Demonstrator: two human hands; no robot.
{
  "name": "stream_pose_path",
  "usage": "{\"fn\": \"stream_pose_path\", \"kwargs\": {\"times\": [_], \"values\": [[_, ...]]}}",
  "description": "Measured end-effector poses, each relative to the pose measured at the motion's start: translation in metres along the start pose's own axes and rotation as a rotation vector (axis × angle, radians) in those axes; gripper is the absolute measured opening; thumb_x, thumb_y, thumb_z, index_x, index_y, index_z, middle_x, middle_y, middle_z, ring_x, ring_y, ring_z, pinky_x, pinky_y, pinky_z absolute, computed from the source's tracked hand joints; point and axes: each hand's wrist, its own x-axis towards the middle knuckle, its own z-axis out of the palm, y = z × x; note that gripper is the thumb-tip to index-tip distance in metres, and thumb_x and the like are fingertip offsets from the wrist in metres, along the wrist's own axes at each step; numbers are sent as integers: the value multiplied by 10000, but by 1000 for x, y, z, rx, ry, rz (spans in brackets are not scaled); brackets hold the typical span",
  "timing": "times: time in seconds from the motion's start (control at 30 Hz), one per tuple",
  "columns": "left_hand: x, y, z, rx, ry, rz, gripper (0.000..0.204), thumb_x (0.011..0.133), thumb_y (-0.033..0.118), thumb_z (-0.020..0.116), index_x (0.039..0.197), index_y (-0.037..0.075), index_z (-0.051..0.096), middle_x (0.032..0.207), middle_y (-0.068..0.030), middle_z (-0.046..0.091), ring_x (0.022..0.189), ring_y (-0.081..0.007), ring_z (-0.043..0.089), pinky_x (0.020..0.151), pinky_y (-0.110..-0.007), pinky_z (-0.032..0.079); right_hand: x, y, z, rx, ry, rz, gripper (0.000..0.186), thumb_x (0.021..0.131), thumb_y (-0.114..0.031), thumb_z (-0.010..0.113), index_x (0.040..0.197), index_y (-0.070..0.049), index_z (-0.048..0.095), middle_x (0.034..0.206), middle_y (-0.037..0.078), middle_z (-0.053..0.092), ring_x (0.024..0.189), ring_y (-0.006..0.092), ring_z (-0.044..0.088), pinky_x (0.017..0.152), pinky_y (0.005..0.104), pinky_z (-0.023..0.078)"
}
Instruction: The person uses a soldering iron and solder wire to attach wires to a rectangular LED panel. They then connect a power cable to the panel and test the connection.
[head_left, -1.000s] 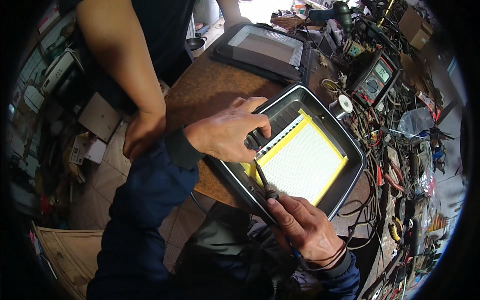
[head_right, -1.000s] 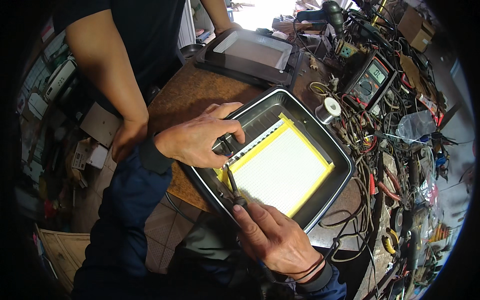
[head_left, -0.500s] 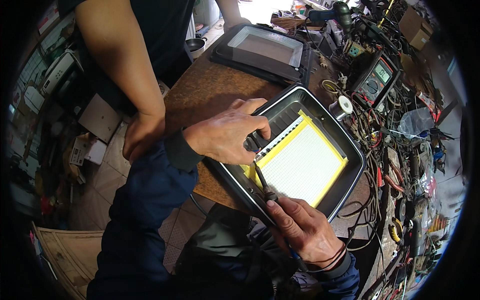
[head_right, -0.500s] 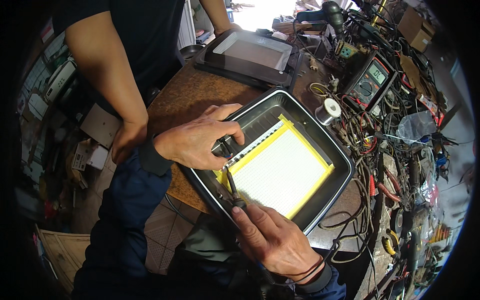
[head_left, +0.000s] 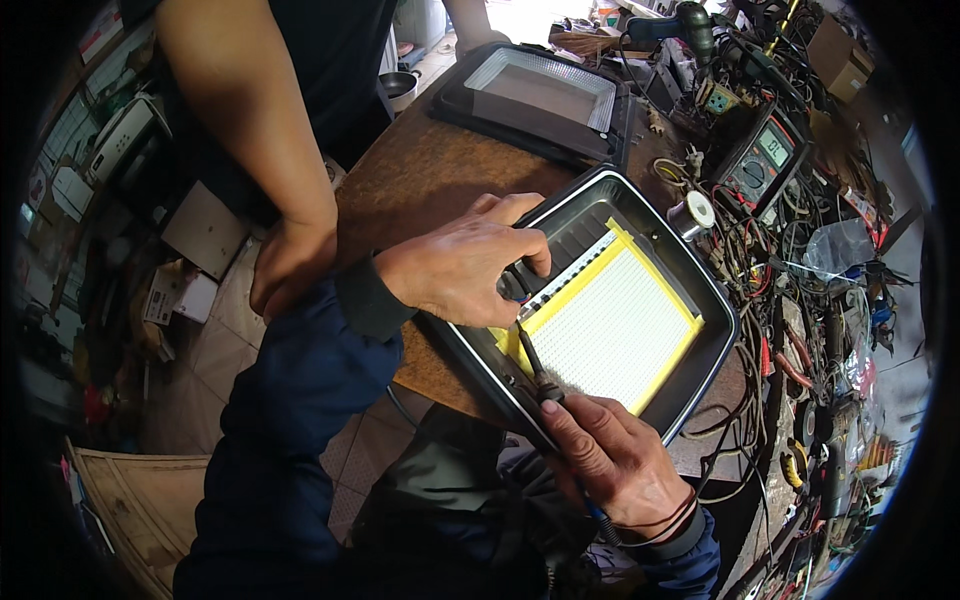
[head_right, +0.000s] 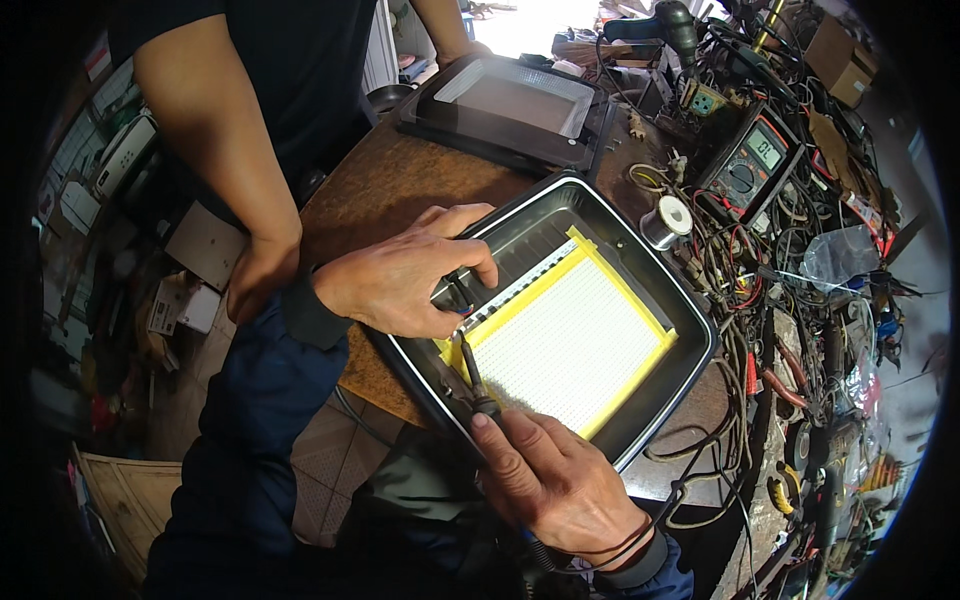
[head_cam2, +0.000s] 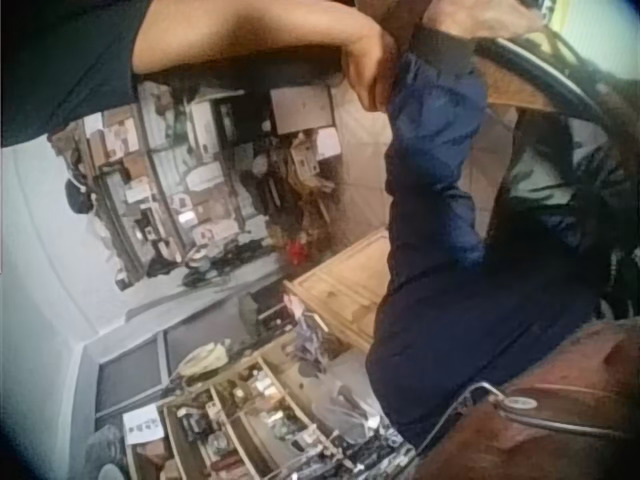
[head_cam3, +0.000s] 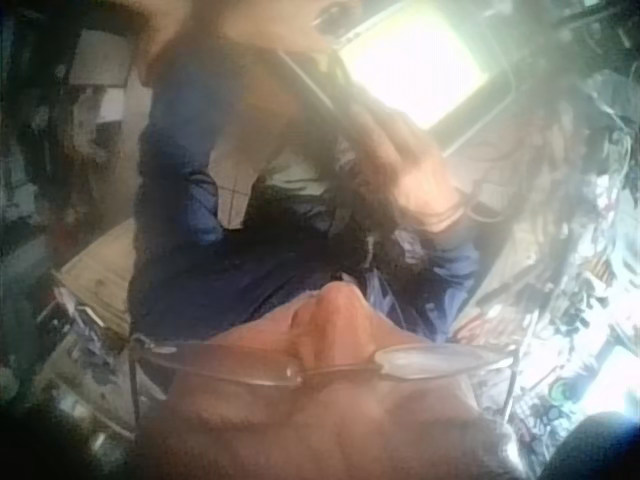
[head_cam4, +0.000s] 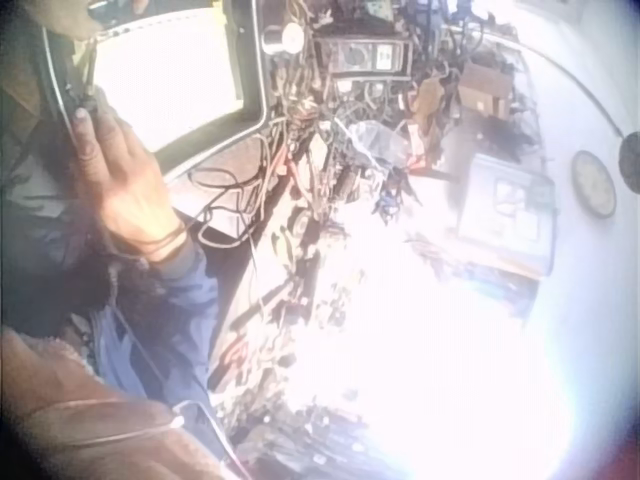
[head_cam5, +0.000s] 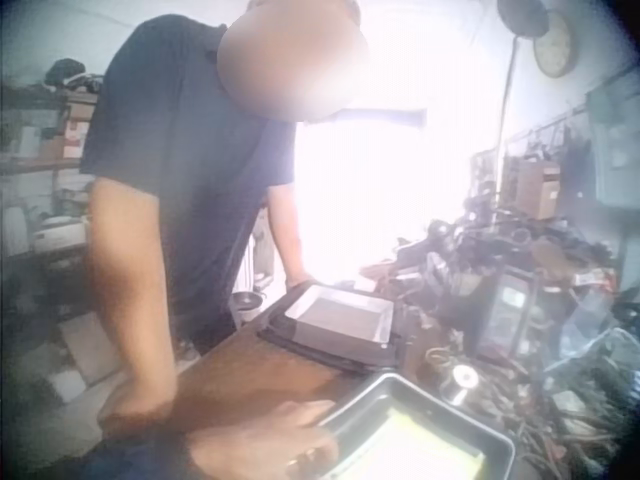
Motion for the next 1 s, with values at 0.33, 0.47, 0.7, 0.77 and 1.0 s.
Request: {"fn": "stream_pose_path", "kwargs": {"times": [0.33,0.47,0.7,0.77,1.0], "values": [[0,0,0,1,-1,-11,453,746,176,841,1144,135,627,1567,-208,366,1466,-482,338,1218,-544,292,0,0,1,5,-6,6,732,802,-65,790,1476,25,517,1215,223,636,981,365,711,797,407,625],[0,-2,3,34,53,38,415,749,174,831,1093,100,611,1500,-201,410,1380,-489,394,1190,-514,333,-1,0,1,7,-6,7,759,792,-63,791,1489,19,504,1224,224,632,994,366,708,802,408,624],[0,-3,3,25,48,35,424,741,174,833,1094,101,610,1498,-208,410,1378,-496,393,1192,-516,330,-1,-1,1,20,-29,24,766,792,-57,792,1494,20,496,1246,232,627,1017,374,702,821,414,621],[-1,-4,3,19,56,52,424,742,173,831,1096,100,609,1499,-214,407,1376,-499,394,1193,-516,328,0,0,-1,26,-35,20,762,796,-54,790,1494,21,496,1251,233,627,1018,378,701,826,417,621],[-1,-2,3,26,46,27,430,739,175,830,1099,101,608,1499,-223,409,1381,-503,392,1196,-515,319,0,0,1,39,-28,24,745,806,-50,789,1490,21,502,1255,235,631,1030,386,700,835,420,619]]}}
